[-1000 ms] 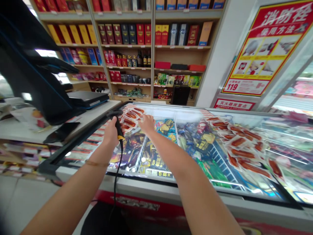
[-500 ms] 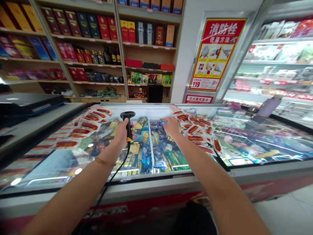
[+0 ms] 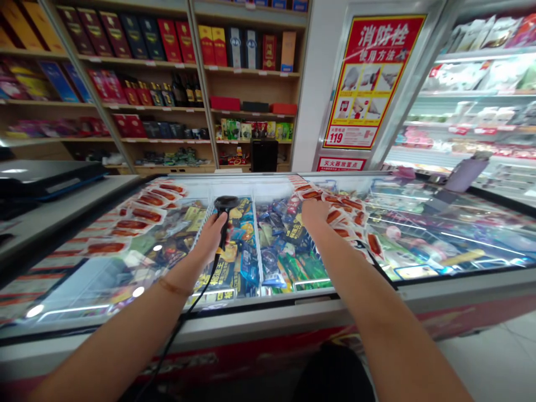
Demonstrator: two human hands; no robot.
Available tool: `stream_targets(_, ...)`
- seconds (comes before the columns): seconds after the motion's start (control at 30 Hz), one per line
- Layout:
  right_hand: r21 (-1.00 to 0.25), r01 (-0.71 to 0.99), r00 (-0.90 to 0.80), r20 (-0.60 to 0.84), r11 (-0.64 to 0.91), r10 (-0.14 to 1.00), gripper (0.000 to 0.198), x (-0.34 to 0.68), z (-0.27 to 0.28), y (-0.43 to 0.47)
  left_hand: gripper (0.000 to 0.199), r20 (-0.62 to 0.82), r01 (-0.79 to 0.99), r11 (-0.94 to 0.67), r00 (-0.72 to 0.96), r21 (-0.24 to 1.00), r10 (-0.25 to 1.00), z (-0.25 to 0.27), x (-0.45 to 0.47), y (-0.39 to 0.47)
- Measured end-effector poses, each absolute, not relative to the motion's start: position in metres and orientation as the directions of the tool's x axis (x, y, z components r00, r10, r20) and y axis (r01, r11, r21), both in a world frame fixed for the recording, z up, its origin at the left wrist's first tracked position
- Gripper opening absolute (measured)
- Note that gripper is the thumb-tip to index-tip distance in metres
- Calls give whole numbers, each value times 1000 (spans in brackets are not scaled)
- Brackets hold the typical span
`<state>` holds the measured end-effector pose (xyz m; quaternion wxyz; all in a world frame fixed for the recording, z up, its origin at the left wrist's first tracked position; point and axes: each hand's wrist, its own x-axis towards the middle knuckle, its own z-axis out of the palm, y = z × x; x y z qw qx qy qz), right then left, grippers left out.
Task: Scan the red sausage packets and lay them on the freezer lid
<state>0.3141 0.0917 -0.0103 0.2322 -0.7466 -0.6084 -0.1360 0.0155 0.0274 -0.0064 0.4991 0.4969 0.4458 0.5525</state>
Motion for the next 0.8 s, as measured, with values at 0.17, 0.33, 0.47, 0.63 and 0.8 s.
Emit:
stream_targets(0.17, -89, 993, 103, 411, -73, 906, 15, 253, -14, 92, 39, 105, -101, -104, 7, 989, 994, -9, 15, 29)
stream_targets(0.33, -166, 971, -92, 408, 173, 908, 17, 203, -22, 95, 42, 85, -114, -83, 10, 990, 996, -10, 14, 28)
stream_targets(0.47, -297, 908, -88, 553, 295, 828, 27, 207, -26, 92, 41, 73, -116, -72, 8, 991, 997, -8, 13, 27)
stream_targets(0.63, -291, 952, 34, 400, 91, 916, 42, 233, -31, 88, 40, 83, -100, -80, 27, 992, 996, -7, 15, 24)
stream_targets(0.8, -312, 941, -29, 306, 129, 952, 28, 234, -35, 89, 43, 77, -90, -71, 73, 993, 994, -8, 15, 23)
